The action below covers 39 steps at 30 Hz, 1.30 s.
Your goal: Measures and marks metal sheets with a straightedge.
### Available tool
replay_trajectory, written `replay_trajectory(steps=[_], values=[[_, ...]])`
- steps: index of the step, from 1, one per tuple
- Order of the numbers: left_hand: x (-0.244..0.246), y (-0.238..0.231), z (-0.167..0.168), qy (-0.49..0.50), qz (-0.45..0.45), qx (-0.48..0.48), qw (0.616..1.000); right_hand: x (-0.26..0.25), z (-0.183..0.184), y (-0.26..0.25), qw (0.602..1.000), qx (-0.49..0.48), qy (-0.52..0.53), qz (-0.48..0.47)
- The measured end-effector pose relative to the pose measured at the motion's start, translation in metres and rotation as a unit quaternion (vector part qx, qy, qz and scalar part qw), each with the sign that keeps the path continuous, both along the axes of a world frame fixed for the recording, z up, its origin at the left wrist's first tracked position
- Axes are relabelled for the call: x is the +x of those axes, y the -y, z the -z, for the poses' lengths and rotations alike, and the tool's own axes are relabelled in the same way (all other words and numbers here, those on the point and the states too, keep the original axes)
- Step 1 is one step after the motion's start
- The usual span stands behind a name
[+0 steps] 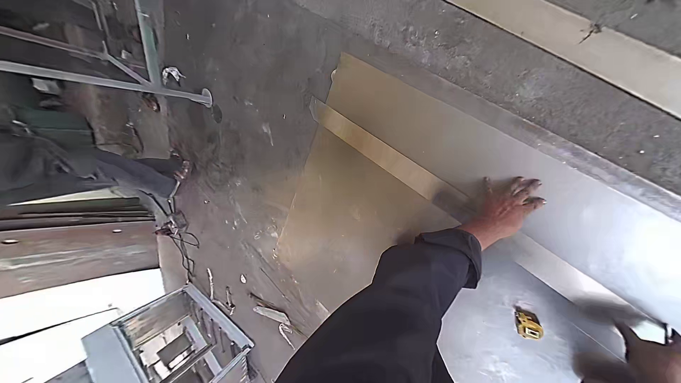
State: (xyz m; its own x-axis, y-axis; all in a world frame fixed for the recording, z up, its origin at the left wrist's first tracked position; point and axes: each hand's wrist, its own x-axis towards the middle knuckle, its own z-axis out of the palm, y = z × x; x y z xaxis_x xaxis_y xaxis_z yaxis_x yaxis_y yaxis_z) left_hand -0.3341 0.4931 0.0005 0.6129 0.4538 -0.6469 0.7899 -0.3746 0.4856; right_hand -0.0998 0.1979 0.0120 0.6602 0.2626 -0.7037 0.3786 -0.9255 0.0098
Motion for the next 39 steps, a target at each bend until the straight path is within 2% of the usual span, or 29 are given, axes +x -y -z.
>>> replay_trajectory(steps=[2, 4, 6, 8, 9, 10, 12, 15, 17, 19, 20, 23, 26, 30, 33, 39], values=[[-0.049, -0.031, 0.009, 0.006, -0.058, 0.044, 0.997, -0.046, -0.009, -0.067, 0.997, 0.025, -0.031, -0.068], [-0.140, -0.047, 0.021, -0.029, -0.204, 0.152, 0.967, -0.100, -0.017, -0.112, 0.976, 0.100, -0.053, -0.184], [-0.245, -0.091, 0.032, -0.095, -0.376, 0.249, 0.888, -0.163, -0.007, -0.171, 0.937, 0.184, -0.074, -0.288], [-0.339, -0.138, 0.038, -0.156, -0.531, 0.252, 0.794, -0.226, 0.003, -0.231, 0.881, 0.260, -0.094, -0.385], [-0.377, -0.156, 0.042, -0.176, -0.571, 0.235, 0.767, -0.257, 0.009, -0.261, 0.853, 0.287, -0.101, -0.425], [-0.407, -0.170, 0.051, -0.180, -0.577, 0.239, 0.760, -0.288, 0.016, -0.294, 0.828, 0.306, -0.107, -0.457], [-0.441, -0.178, 0.073, -0.184, -0.518, 0.280, 0.787, -0.345, 0.025, -0.354, 0.801, 0.294, -0.122, -0.507], [-0.449, -0.181, 0.091, -0.147, -0.484, 0.342, 0.791, -0.408, 0.039, -0.424, 0.820, 0.247, -0.114, -0.504], [-0.449, -0.158, 0.086, -0.121, -0.486, 0.347, 0.793, -0.435, 0.035, -0.420, 0.828, 0.217, -0.123, -0.503], [-0.452, -0.175, 0.089, -0.110, -0.480, 0.363, 0.791, -0.450, 0.041, -0.434, 0.811, 0.234, -0.103, -0.526], [-0.452, -0.184, 0.090, -0.118, -0.477, 0.359, 0.794, -0.453, 0.045, -0.440, 0.803, 0.252, -0.087, -0.533], [-0.449, -0.163, 0.085, -0.154, -0.469, 0.334, 0.803, -0.450, 0.036, -0.420, 0.807, 0.210, -0.098, -0.543], [-0.451, -0.178, 0.087, -0.154, -0.468, 0.341, 0.801, -0.446, 0.044, -0.434, 0.786, 0.256, -0.086, -0.556], [-0.451, -0.174, 0.087, -0.171, -0.459, 0.326, 0.808, -0.441, 0.046, -0.429, 0.796, 0.256, -0.087, -0.541], [-0.451, -0.175, 0.088, -0.173, -0.458, 0.347, 0.800, -0.443, 0.047, -0.426, 0.802, 0.254, -0.088, -0.533], [-0.450, -0.174, 0.089, -0.167, -0.460, 0.347, 0.800, -0.444, 0.052, -0.421, 0.793, 0.261, -0.081, -0.544]])
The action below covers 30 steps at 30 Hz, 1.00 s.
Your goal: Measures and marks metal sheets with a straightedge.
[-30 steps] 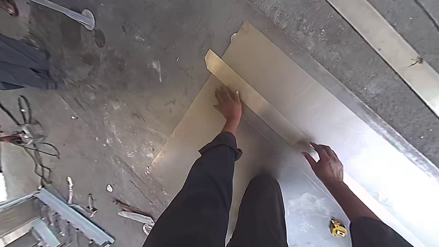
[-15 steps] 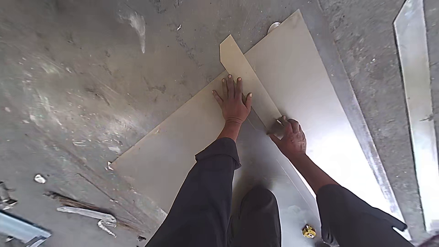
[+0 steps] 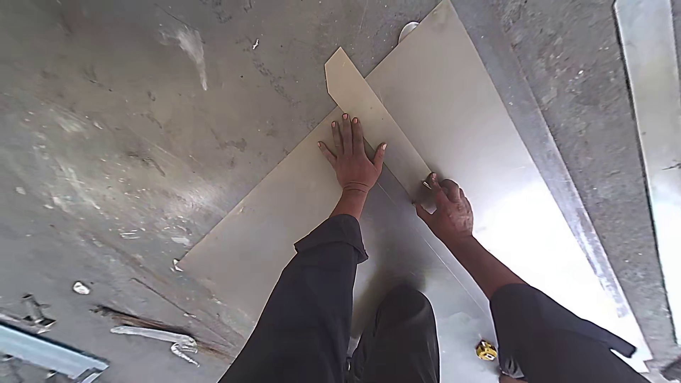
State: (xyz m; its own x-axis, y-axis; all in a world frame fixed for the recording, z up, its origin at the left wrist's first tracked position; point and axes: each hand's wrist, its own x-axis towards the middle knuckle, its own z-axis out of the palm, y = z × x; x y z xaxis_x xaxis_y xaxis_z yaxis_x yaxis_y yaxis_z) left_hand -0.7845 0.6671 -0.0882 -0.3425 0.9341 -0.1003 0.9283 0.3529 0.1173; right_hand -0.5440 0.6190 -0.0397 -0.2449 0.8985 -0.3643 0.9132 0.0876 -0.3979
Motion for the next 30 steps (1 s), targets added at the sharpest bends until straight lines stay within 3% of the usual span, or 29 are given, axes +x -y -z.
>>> replay_trajectory(steps=[30], values=[[0.0020, -0.0028, -0.0055, -0.011, -0.003, -0.041, 0.999, 0.0007, -0.0034, -0.0063, 1.000, -0.006, 0.009, -0.005]])
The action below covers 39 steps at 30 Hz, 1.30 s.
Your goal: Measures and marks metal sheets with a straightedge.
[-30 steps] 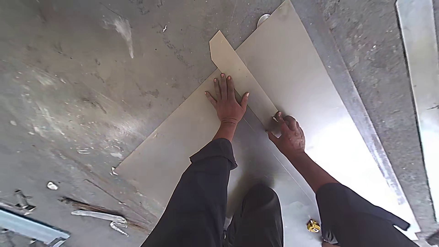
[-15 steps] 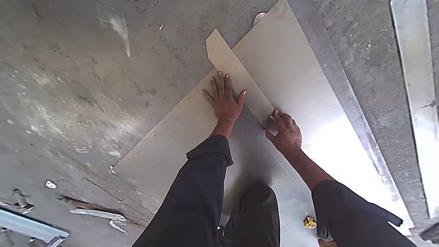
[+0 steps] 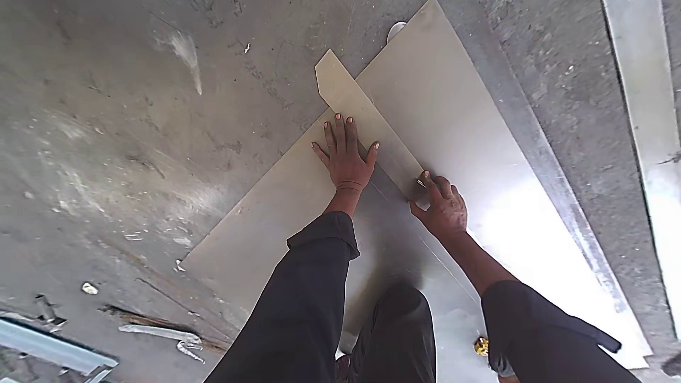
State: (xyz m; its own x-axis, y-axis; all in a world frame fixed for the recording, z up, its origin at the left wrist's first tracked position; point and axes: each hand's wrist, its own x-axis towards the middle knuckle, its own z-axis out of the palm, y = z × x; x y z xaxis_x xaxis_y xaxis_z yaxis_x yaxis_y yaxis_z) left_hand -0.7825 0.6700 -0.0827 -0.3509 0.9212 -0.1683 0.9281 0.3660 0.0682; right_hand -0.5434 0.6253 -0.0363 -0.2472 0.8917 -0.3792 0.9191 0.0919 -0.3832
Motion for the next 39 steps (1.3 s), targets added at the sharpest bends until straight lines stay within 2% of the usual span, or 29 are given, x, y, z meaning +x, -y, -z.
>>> replay_trajectory(steps=[11, 15, 16, 19, 20, 21, 24, 26, 31, 33, 36, 39], values=[[0.001, 0.000, 0.001, -0.009, -0.002, -0.001, 1.000, -0.001, 0.001, 0.000, 1.000, -0.008, -0.013, 0.016], [0.001, 0.001, 0.002, -0.009, -0.001, 0.006, 1.000, -0.002, -0.010, -0.007, 0.997, -0.075, -0.007, 0.024], [0.001, 0.002, 0.001, -0.009, -0.001, 0.006, 1.000, 0.000, -0.015, -0.007, 0.994, -0.096, -0.020, 0.036], [0.001, -0.002, 0.000, -0.007, -0.001, 0.001, 1.000, 0.019, -0.025, 0.006, 0.984, -0.081, -0.116, 0.112], [0.001, -0.002, -0.001, -0.005, -0.003, -0.001, 1.000, 0.028, -0.027, 0.015, 0.972, -0.091, -0.156, 0.153], [0.002, -0.001, -0.001, -0.004, -0.005, -0.002, 1.000, 0.037, -0.029, 0.023, 0.949, -0.140, -0.191, 0.210], [0.002, 0.001, 0.000, -0.007, -0.004, 0.015, 1.000, 0.066, -0.020, 0.046, 0.807, -0.326, -0.304, 0.388], [0.003, 0.001, 0.002, -0.007, -0.006, 0.014, 1.000, 0.081, -0.007, 0.058, 0.751, -0.361, -0.323, 0.449], [0.006, 0.000, -0.011, 0.005, -0.009, -0.014, 1.000, 0.079, -0.007, 0.058, 0.759, -0.354, -0.284, 0.468], [0.013, -0.020, -0.030, 0.015, -0.002, -0.069, 0.997, 0.083, -0.003, 0.050, 0.766, -0.348, -0.280, 0.462], [0.017, -0.041, -0.064, 0.023, 0.027, -0.206, 0.978, 0.082, -0.007, 0.056, 0.771, -0.367, -0.260, 0.452], [0.032, -0.067, -0.066, 0.002, 0.021, -0.282, 0.959, 0.086, -0.006, 0.052, 0.770, -0.377, -0.258, 0.445]])
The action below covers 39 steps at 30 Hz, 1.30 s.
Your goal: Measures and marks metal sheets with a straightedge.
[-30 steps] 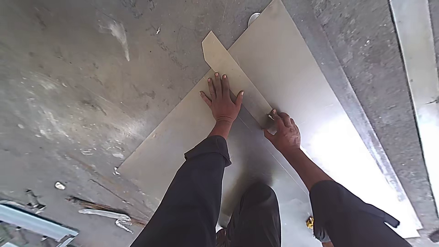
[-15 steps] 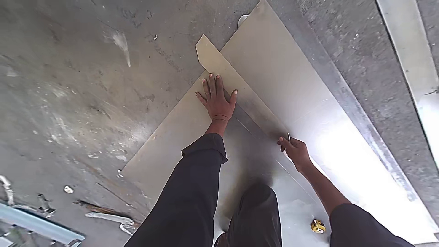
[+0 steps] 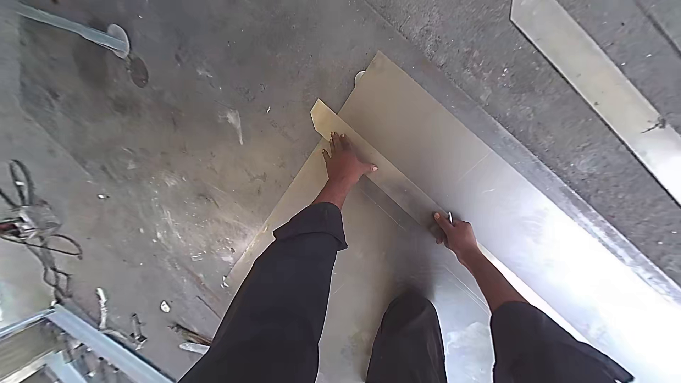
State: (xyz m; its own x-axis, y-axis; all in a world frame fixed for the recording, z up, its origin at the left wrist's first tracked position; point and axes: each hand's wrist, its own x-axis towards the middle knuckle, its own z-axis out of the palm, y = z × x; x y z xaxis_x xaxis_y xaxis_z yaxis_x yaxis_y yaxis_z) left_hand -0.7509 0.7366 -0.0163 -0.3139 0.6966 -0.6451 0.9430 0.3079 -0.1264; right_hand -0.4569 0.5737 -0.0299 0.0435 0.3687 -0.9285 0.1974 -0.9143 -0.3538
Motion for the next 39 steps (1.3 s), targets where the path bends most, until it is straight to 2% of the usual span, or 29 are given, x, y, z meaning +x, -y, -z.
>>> replay_trajectory(steps=[2, 5, 7, 9, 11, 12, 14, 17, 22, 26, 29, 32, 36, 39], values=[[0.006, -0.007, -0.005, -0.016, -0.006, -0.028, 0.999, 0.006, 0.001, 0.002, 0.999, -0.014, -0.043, 0.009], [0.011, -0.014, -0.008, -0.025, -0.003, -0.047, 0.999, 0.013, -0.005, -0.004, 0.987, -0.057, -0.128, 0.074], [0.012, -0.021, -0.009, -0.027, -0.003, -0.056, 0.998, 0.007, -0.015, -0.025, 0.985, -0.040, -0.152, 0.068], [0.013, -0.023, -0.008, -0.033, -0.007, -0.069, 0.997, -0.007, -0.033, -0.057, 0.993, 0.046, -0.103, -0.024], [0.015, -0.023, -0.008, -0.033, -0.010, -0.071, 0.997, -0.023, -0.039, -0.097, 0.978, 0.156, 0.001, -0.138], [0.015, -0.024, -0.008, -0.032, -0.013, -0.071, 0.997, -0.032, -0.038, -0.119, 0.971, 0.190, 0.024, -0.142], [0.015, -0.026, -0.009, -0.026, -0.020, -0.070, 0.997, -0.055, -0.031, -0.157, 0.970, 0.236, -0.004, -0.060], [0.014, -0.026, -0.009, -0.026, -0.022, -0.070, 0.997, -0.099, -0.026, -0.195, 0.958, 0.252, -0.134, 0.040], [0.013, -0.029, -0.006, -0.041, -0.003, -0.091, 0.995, -0.172, -0.017, -0.236, 0.953, 0.245, -0.168, 0.055], [0.011, -0.028, -0.004, -0.044, 0.004, -0.090, 0.995, -0.210, -0.007, -0.258, 0.955, 0.230, -0.183, 0.040], [0.013, -0.027, -0.005, -0.039, 0.004, -0.096, 0.995, -0.216, 0.006, -0.263, 0.960, 0.238, -0.148, -0.027], [0.012, -0.026, -0.004, -0.036, -0.003, -0.086, 0.996, -0.209, 0.006, -0.263, 0.945, 0.272, -0.080, -0.164], [0.015, -0.029, -0.006, -0.039, -0.010, -0.098, 0.994, -0.207, -0.015, -0.273, 0.874, 0.329, -0.009, -0.358], [0.016, -0.030, -0.006, -0.044, -0.014, -0.101, 0.994, -0.208, -0.031, -0.282, 0.828, 0.334, 0.005, -0.451]])
